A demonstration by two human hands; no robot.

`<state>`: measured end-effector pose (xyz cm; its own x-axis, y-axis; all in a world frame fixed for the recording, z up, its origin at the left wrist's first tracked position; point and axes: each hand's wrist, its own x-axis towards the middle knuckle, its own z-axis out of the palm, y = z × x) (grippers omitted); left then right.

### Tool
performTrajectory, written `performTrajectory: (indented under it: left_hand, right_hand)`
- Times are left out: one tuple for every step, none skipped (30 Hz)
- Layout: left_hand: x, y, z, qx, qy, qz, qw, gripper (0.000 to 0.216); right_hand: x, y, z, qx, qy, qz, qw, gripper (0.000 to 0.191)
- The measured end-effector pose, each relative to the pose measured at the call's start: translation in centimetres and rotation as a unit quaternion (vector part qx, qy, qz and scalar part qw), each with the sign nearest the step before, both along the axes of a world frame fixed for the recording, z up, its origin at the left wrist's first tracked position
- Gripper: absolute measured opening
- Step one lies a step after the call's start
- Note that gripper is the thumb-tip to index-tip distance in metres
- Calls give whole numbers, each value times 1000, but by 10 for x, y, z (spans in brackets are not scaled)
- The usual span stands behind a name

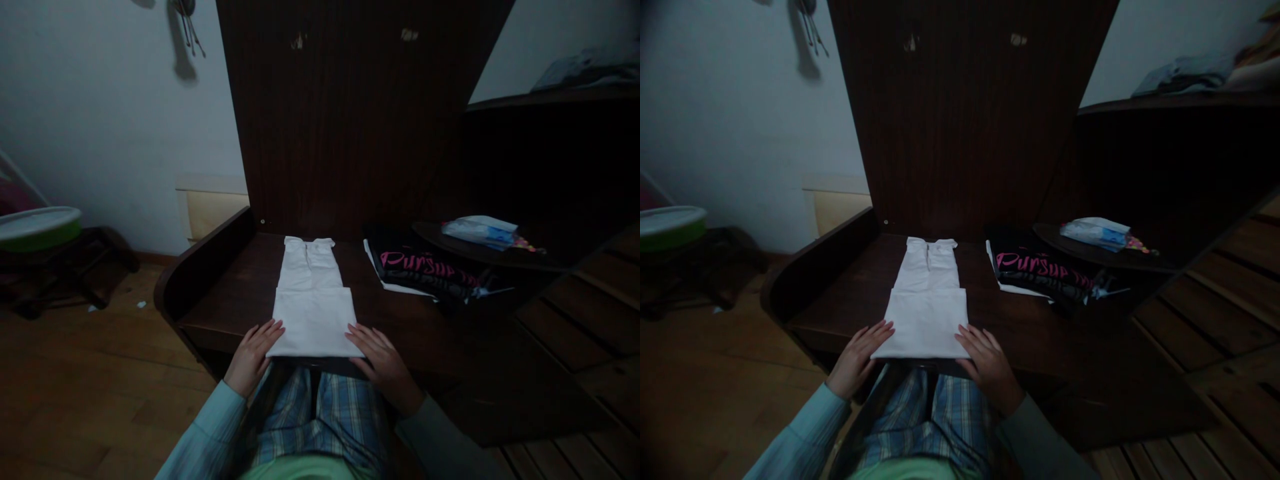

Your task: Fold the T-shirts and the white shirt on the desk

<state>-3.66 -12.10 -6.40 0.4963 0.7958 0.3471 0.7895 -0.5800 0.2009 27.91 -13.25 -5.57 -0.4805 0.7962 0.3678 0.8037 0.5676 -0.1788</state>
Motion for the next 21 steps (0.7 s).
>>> performTrajectory:
  left_hand:
    - [0,0,0,-5,-6,1,1000,59]
    - [1,-1,1,-10,-12,1,1000,58]
    - [2,-1,0,-13,-18,2,1000,58]
    - [2,-1,0,-16,-25,3,1000,57]
    - [2,-1,0,-19,-30,4,999,57]
    - [3,-1,-1,-21,-35,5,999,57]
    - [3,0,0,-22,-40,5,999,57]
    - [4,0,0,-22,-44,5,999,56]
    - [4,0,2,-22,-49,6,999,55]
    - [4,1,5,-21,-53,6,998,53]
    - [5,1,8,-19,-57,8,998,50]
    - [7,1,11,-17,-61,8,998,47]
    - [9,1,15,-14,-65,8,998,44]
    - [11,1,18,-9,-67,6,998,41]
    - [14,0,21,-1,-69,6,998,38]
    - [18,0,24,9,-72,9,997,35]
    - [23,-1,26,20,-74,16,997,32]
    - [29,-3,28,30,-77,24,996,29]
    - [35,-4,29,38,-78,32,996,27]
    - [42,-6,30,45,-77,38,995,25]
    - [49,-7,31,50,-75,41,995,24]
  right_hand:
    - [0,0,1,-2,5,1,1000,37]
    - [0,1,2,-6,9,3,1000,37]
    - [1,1,3,-11,11,5,1000,36]
    - [1,2,4,-17,12,8,1000,35]
    - [1,2,5,-22,13,10,1000,34]
    - [2,3,6,-26,15,14,999,34]
    - [2,3,6,-30,18,16,999,33]
    - [3,4,7,-32,22,18,999,33]
    - [4,4,7,-33,26,21,999,33]
    - [4,5,8,-35,27,23,999,32]
    - [5,5,8,-36,28,25,999,33]
    - [6,6,9,-37,28,27,999,33]
    - [7,8,9,-38,27,29,998,34]
    - [9,9,10,-40,29,30,998,34]
    - [11,12,11,-41,32,32,998,35]
    - [13,14,12,-41,38,33,998,35]
    - [16,16,13,-43,46,35,997,35]
    - [19,19,14,-46,55,35,997,34]
    - [23,21,14,-49,63,34,996,33]
    - [27,24,15,-51,71,32,996,32]
    - [31,26,16,-53,78,27,995,31]
